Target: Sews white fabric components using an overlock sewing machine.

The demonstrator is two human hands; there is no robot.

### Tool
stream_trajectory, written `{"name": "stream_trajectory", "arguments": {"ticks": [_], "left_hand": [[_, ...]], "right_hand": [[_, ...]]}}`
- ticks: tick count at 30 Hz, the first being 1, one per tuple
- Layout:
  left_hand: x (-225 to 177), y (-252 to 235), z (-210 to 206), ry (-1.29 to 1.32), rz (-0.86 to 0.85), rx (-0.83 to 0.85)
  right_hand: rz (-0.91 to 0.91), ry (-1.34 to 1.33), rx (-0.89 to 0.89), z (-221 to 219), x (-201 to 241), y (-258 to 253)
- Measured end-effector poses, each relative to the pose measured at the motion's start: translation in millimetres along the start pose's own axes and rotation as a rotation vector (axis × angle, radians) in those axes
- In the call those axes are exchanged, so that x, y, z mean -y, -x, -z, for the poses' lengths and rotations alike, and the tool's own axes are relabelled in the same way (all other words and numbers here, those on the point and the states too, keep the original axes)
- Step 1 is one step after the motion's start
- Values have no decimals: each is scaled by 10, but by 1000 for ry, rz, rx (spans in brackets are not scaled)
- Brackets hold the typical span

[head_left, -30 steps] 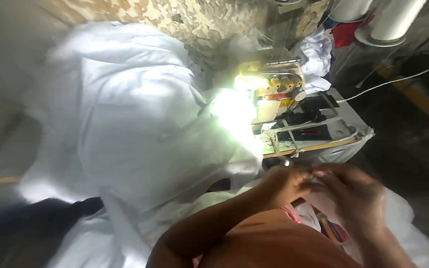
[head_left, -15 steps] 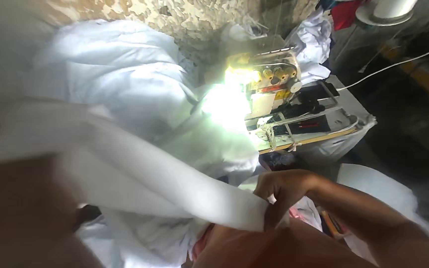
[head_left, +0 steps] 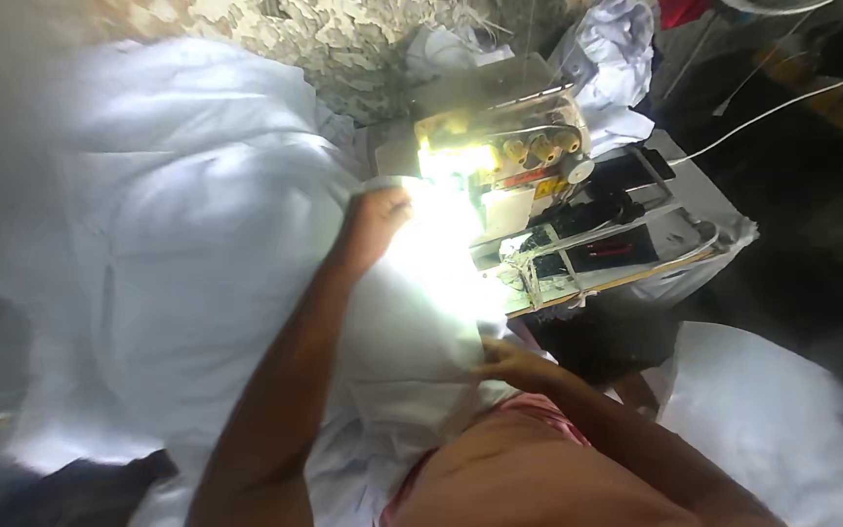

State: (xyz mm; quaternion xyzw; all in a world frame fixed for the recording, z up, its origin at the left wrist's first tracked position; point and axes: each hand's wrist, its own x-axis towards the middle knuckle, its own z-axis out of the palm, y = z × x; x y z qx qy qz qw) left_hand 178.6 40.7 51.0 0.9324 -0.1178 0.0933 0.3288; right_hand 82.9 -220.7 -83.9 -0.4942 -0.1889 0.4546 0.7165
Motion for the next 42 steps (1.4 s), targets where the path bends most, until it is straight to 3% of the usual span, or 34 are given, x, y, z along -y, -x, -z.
{"name": "stream_trajectory", "arguments": {"ticks": [2, 5, 13, 17, 22, 27, 35, 42], "left_hand": [[26, -52, -183, 33, 145, 84], [-27, -74, -242, 3, 208, 68], [-38, 113, -451, -115, 64, -108], [34, 70, -620, -176, 28, -172], [286, -13, -794, -166, -19, -300], [380, 11, -807, -111, -26, -299], [234, 172, -783, -185, -49, -254], [126, 159, -759, -204, 19, -212]], "right_hand": [[18, -37, -156, 95, 139, -137], [74, 26, -369, 120, 398, -402], [326, 170, -667, -145, 475, -684], [304, 123, -761, -130, 487, -639], [142, -11, -745, 6, 589, -717], [102, 30, -689, 116, 597, -706], [214, 212, -716, 19, 404, -489], [227, 166, -740, 41, 317, -496]]}}
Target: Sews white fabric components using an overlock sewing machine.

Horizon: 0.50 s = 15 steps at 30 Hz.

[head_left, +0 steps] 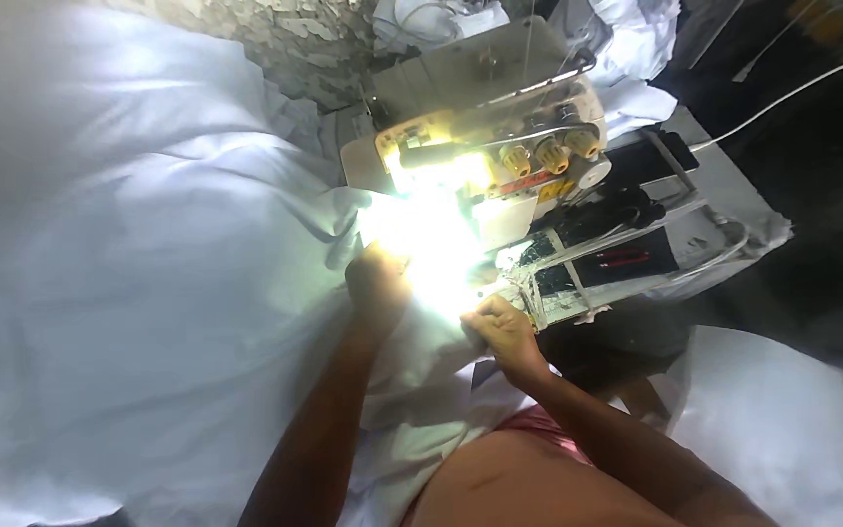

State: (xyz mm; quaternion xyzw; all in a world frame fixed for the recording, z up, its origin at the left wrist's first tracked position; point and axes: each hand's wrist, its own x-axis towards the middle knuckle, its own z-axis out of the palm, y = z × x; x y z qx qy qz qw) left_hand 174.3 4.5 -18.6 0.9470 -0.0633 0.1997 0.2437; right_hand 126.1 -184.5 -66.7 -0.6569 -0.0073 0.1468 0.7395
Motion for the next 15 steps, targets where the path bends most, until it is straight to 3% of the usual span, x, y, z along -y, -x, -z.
{"name": "stream_trajectory", "arguments": {"ticks": [15], "left_hand": [[-47, -41, -16, -12, 137, 14]], "right_hand": [[-1, 6, -32, -4, -28, -65]]}}
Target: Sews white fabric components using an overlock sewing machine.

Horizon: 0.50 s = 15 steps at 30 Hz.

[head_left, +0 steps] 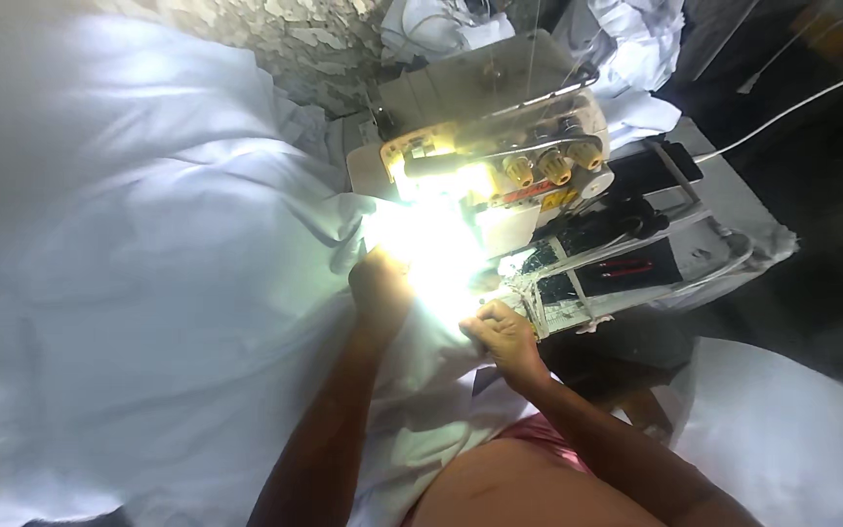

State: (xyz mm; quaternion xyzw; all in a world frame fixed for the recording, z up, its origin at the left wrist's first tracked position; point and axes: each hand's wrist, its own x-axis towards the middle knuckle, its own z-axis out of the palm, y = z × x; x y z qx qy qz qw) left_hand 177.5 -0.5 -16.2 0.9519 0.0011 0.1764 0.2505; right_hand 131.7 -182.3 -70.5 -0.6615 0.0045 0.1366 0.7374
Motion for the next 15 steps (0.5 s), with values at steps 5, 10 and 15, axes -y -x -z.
{"name": "stream_trajectory", "arguments": {"ticks": [5, 10, 15], "left_hand": [[-53, -24, 29, -2, 43, 29], [-133, 42, -19, -143, -173, -69], [-358, 390, -71, -370, -264, -56]], "right_hand": [[-7, 36, 19, 25, 13, -13], [34, 109, 36, 50, 2, -34], [196, 226, -9, 74, -82, -52]]}}
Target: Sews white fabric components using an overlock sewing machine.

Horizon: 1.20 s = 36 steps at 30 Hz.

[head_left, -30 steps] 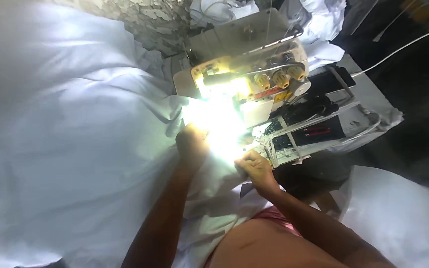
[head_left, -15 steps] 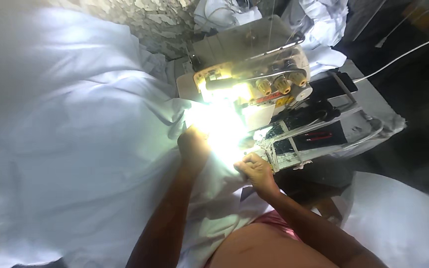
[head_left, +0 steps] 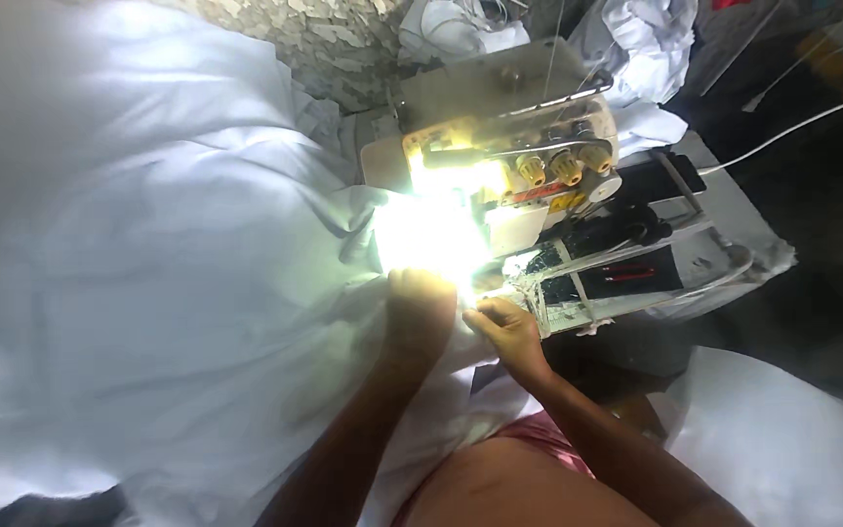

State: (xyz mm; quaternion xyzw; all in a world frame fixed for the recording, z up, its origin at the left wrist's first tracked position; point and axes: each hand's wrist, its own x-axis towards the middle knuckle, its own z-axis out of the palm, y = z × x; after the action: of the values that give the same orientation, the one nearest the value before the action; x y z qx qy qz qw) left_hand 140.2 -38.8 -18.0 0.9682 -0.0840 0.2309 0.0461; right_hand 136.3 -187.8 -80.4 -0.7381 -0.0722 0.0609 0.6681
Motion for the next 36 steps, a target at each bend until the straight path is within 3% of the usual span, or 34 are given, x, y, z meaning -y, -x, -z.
{"name": "stream_trajectory", "arguments": {"ticks": [10, 18, 26, 36], "left_hand": [[-164, -29, -114, -1, 157, 10], [-103, -130, -182, -42, 214, 23], [59, -11, -78, 154, 148, 10], [294, -288, -151, 256, 255, 128]], "right_hand": [[-119, -134, 81, 12, 268, -31], [-58, -98, 40, -24, 323, -133], [33, -102, 24, -50, 340, -109], [162, 120, 19, -77, 450, -261]]}}
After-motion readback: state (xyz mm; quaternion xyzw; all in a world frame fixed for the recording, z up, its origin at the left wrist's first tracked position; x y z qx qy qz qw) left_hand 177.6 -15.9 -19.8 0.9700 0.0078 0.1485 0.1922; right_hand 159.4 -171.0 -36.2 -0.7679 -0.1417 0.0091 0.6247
